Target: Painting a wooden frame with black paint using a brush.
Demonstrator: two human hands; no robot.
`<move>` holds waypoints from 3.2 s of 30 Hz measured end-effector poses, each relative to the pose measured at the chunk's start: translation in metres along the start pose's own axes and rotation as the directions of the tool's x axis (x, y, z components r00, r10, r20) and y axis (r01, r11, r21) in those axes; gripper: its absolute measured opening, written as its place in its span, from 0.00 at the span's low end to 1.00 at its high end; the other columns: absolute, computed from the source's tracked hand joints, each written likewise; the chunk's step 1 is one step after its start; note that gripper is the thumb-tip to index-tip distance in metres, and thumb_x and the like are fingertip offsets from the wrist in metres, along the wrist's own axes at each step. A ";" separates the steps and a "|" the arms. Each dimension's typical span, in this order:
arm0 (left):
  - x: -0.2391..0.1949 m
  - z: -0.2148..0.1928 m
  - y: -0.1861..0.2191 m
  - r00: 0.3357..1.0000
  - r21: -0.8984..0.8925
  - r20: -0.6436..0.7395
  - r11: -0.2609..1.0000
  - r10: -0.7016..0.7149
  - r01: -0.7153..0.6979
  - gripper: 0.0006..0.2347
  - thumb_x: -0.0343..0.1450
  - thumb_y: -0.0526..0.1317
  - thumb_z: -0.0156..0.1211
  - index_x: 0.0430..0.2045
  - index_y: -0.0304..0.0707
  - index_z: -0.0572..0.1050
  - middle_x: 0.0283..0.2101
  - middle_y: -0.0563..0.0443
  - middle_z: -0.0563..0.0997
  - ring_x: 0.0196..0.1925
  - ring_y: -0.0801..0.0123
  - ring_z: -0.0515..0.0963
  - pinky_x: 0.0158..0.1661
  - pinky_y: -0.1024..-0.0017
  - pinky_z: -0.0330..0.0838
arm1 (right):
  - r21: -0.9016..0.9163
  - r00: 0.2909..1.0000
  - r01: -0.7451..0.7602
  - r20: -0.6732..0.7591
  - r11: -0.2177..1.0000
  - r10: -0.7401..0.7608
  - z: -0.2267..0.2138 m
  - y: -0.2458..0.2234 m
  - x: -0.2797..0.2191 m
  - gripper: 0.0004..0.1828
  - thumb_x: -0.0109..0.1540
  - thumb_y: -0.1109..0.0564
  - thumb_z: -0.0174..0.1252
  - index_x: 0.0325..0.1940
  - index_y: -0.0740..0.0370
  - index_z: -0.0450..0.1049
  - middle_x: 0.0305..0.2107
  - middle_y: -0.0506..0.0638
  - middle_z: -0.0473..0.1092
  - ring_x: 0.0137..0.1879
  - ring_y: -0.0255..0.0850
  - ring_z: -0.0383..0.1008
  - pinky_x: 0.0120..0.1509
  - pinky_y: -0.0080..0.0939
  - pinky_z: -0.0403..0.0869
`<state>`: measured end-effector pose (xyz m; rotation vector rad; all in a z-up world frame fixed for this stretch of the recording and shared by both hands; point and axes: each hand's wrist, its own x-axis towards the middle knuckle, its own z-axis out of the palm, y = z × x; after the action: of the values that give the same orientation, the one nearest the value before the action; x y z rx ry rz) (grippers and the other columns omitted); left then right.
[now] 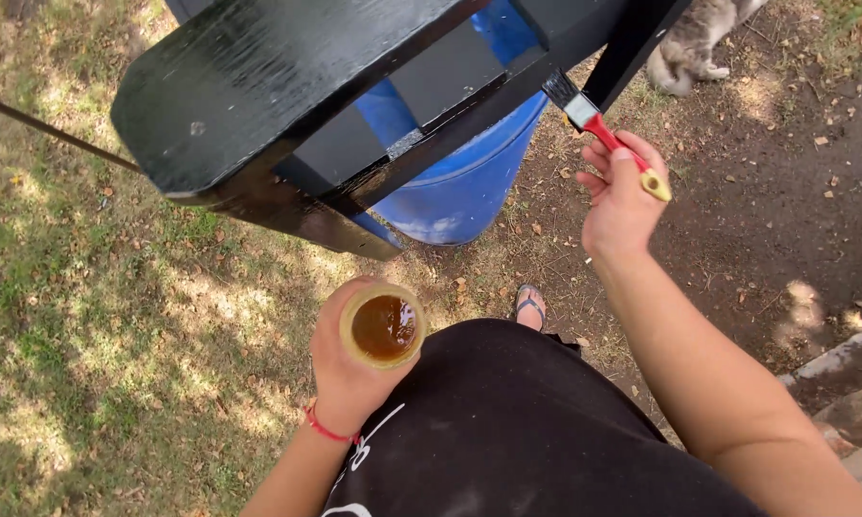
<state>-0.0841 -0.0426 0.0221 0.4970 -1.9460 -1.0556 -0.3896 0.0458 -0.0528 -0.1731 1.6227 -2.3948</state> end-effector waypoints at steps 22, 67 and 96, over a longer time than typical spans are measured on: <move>-0.025 -0.014 0.019 0.981 0.188 0.001 0.963 -0.195 0.191 0.27 0.58 0.35 0.74 0.50 0.36 0.68 0.50 0.44 0.76 0.55 0.59 0.77 0.59 0.64 0.74 | -0.250 0.733 0.494 0.634 0.833 -0.245 -0.030 0.092 0.048 0.15 0.67 0.71 0.54 0.57 0.63 0.73 0.46 0.56 0.74 0.41 0.34 0.74 0.38 0.26 0.77; -0.042 -0.023 0.038 0.895 0.385 -0.065 0.816 -0.441 0.430 0.29 0.56 0.40 0.72 0.50 0.41 0.65 0.50 0.50 0.74 0.54 0.64 0.74 0.61 0.65 0.66 | -0.027 0.986 0.157 0.067 0.987 -0.155 0.018 0.036 0.019 0.02 0.66 0.68 0.47 0.41 0.64 0.63 0.35 0.66 0.75 0.42 0.48 0.82 0.37 0.39 0.82; -0.059 -0.035 0.023 0.905 0.123 -0.140 0.900 -0.401 0.417 0.27 0.58 0.39 0.72 0.48 0.40 0.65 0.50 0.49 0.73 0.55 0.64 0.75 0.62 0.66 0.66 | -0.588 0.745 0.479 0.665 0.652 0.052 0.042 -0.058 0.087 0.05 0.65 0.65 0.60 0.38 0.60 0.80 0.29 0.46 0.74 0.33 0.29 0.70 0.34 0.29 0.68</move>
<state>-0.0211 -0.0074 0.0217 1.0663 -1.8719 -1.1121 -0.4712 0.0057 0.0133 -1.2628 2.1355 -1.3359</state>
